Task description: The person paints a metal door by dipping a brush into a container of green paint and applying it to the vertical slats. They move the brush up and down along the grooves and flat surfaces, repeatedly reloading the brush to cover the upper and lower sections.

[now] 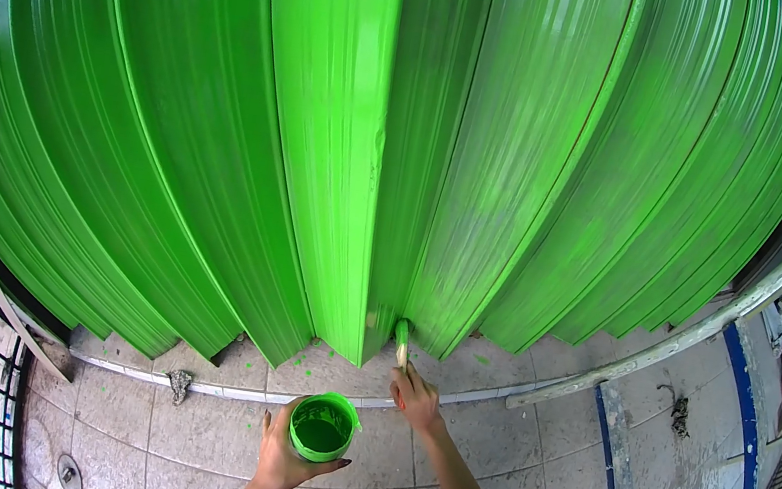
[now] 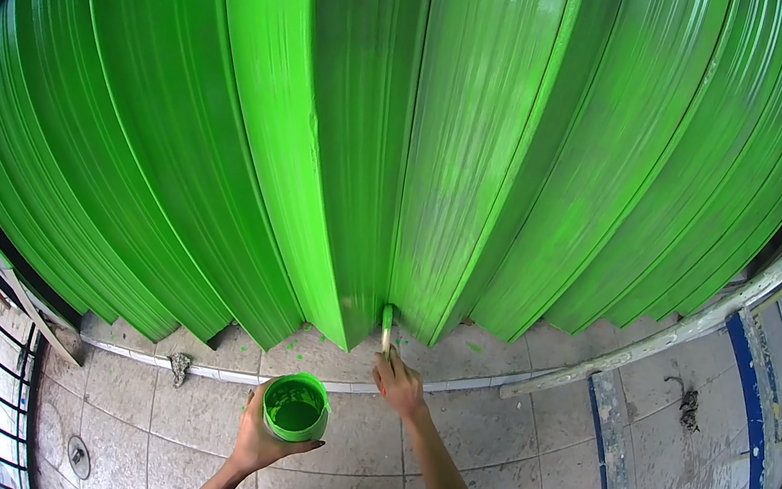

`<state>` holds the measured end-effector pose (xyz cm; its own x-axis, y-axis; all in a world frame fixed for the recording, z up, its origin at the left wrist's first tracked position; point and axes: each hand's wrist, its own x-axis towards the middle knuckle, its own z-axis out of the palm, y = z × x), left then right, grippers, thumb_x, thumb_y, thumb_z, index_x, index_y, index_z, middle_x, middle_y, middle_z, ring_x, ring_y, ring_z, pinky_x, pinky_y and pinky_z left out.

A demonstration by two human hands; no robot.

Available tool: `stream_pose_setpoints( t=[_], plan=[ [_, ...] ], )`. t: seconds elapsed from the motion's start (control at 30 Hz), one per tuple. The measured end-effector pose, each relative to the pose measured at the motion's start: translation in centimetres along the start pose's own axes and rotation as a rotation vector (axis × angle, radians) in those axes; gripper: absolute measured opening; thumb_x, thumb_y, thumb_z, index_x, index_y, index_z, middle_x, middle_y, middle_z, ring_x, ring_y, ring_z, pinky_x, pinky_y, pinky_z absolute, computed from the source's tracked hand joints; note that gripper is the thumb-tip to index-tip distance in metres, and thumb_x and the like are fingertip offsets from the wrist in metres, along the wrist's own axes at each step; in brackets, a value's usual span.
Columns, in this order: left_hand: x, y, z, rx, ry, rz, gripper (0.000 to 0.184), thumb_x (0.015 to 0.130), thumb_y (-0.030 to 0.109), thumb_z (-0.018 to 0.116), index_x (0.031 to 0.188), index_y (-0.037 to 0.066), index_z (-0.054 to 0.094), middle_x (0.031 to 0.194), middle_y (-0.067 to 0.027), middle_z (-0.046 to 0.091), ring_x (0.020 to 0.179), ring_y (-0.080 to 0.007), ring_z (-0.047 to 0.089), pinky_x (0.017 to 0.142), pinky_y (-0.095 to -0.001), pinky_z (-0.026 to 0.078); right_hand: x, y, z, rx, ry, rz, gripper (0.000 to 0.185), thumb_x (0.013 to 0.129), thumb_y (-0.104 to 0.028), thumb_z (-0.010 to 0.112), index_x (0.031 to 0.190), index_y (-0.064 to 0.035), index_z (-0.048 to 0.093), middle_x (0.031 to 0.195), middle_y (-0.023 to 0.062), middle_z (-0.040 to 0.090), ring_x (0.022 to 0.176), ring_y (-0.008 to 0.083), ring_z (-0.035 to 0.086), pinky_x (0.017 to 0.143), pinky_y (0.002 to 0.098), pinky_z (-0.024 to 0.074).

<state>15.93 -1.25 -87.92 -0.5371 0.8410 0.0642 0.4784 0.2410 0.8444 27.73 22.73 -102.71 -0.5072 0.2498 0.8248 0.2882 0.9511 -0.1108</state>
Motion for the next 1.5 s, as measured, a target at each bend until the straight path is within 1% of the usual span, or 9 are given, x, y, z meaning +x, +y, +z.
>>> stream_pose_setpoints(
  t=[0.17,0.37,0.57,0.77,0.87,1.07,1.17,1.47,1.5],
  plan=[
    [0.2,-0.1,-0.1,-0.003,0.016,0.003,0.094,0.051,0.04,0.089,0.128,0.009,0.044,0.122,-0.0078,0.055,0.115,-0.0285,0.053,0.103,-0.0674,0.02,0.4,-1.8,-2.5,-0.031,0.087,0.019,0.028,0.07,-0.003,0.065,0.098,-0.0063,0.062,0.101,0.019,0.065,0.066,0.0218,0.068,0.052,0.0282,0.0557],
    [0.2,0.2,-0.1,0.015,-0.005,0.003,0.094,0.051,0.041,0.089,0.127,0.009,0.044,0.121,-0.0078,0.055,0.115,-0.029,0.053,0.103,-0.0674,0.021,-3.6,-1.4,0.1,0.022,-0.055,0.104,0.028,0.07,-0.003,0.066,0.098,-0.0059,0.061,0.102,0.0173,0.065,0.067,0.0248,0.068,0.055,0.031,0.0559],
    [0.1,0.2,-0.1,0.011,0.016,0.009,0.094,0.051,0.041,0.089,0.127,0.008,0.045,0.12,-0.0084,0.056,0.114,-0.0291,0.053,0.103,-0.0671,0.021,-3.2,-0.2,1.1,-0.048,-0.147,-0.013,0.027,0.073,-0.004,0.064,0.1,-0.0051,0.059,0.102,0.0202,0.065,0.068,0.0218,0.068,0.053,0.0284,0.0562],
    [0.1,0.1,-0.2,0.022,0.02,0.027,0.095,0.05,0.042,0.089,0.127,0.007,0.045,0.12,-0.009,0.056,0.113,-0.0297,0.054,0.103,-0.0666,0.021,4.6,0.3,-3.2,-0.068,0.037,-0.127,0.028,0.073,-0.003,0.065,0.1,-0.004,0.059,0.094,0.0192,0.066,0.066,0.0202,0.068,0.052,0.0266,0.0557],
    [0.3,0.6,-0.2,0.122,0.062,0.097,0.09,0.048,0.033,0.091,0.12,0.002,0.047,0.11,-0.0126,0.061,0.105,-0.0272,0.058,0.095,-0.0407,0.043,9.4,-0.3,-6.0,-0.06,0.089,-0.158,0.026,0.072,-0.002,0.065,0.097,-0.0037,0.06,0.089,0.0168,0.067,0.064,0.0187,0.067,0.051,0.0258,0.0544],
    [0.4,0.8,-0.2,0.079,0.065,0.073,0.093,0.048,0.034,0.091,0.122,0.001,0.046,0.11,-0.0127,0.061,0.105,-0.0271,0.058,0.097,-0.0412,0.041,17.5,-0.8,-10.6,-0.034,0.18,-0.211,0.02,0.07,-0.001,0.066,0.09,-0.0045,0.062,0.084,0.0113,0.067,0.059,0.0171,0.065,0.048,0.026,0.0521],
    [0.5,0.3,0.1,-0.056,0.019,-0.002,0.096,0.051,0.045,0.088,0.126,0.006,0.044,0.119,-0.009,0.057,0.112,-0.0292,0.055,0.103,-0.0667,0.021,21.4,-1.5,-13.3,-0.062,0.213,-0.245,0.018,0.07,-0.001,0.066,0.087,-0.0049,0.062,0.082,0.0108,0.068,0.056,0.0169,0.064,0.046,0.0255,0.0511],
    [0.8,1.4,0.3,-0.044,0.037,0.039,0.095,0.05,0.044,0.088,0.126,0.007,0.045,0.115,-0.0087,0.06,0.109,-0.0281,0.057,0.102,-0.0639,0.024,28.8,-1.6,-19.1,-0.174,0.472,-0.417,0.026,0.073,-0.002,0.062,0.098,-0.0021,0.067,0.086,0.0156,0.069,0.06,0.019,0.067,0.048,0.0259,0.0525],
    [0.8,1.4,0.3,-0.017,0.042,0.057,0.095,0.049,0.042,0.089,0.125,0.006,0.045,0.114,-0.0096,0.06,0.107,-0.0273,0.058,0.1,-0.0566,0.029,28.5,-1.6,-18.8,-0.157,0.431,-0.374,0.029,0.073,-0.003,0.062,0.101,-0.0003,0.067,0.088,0.0179,0.069,0.063,0.0203,0.068,0.049,0.0259,0.0532]
  ],
)
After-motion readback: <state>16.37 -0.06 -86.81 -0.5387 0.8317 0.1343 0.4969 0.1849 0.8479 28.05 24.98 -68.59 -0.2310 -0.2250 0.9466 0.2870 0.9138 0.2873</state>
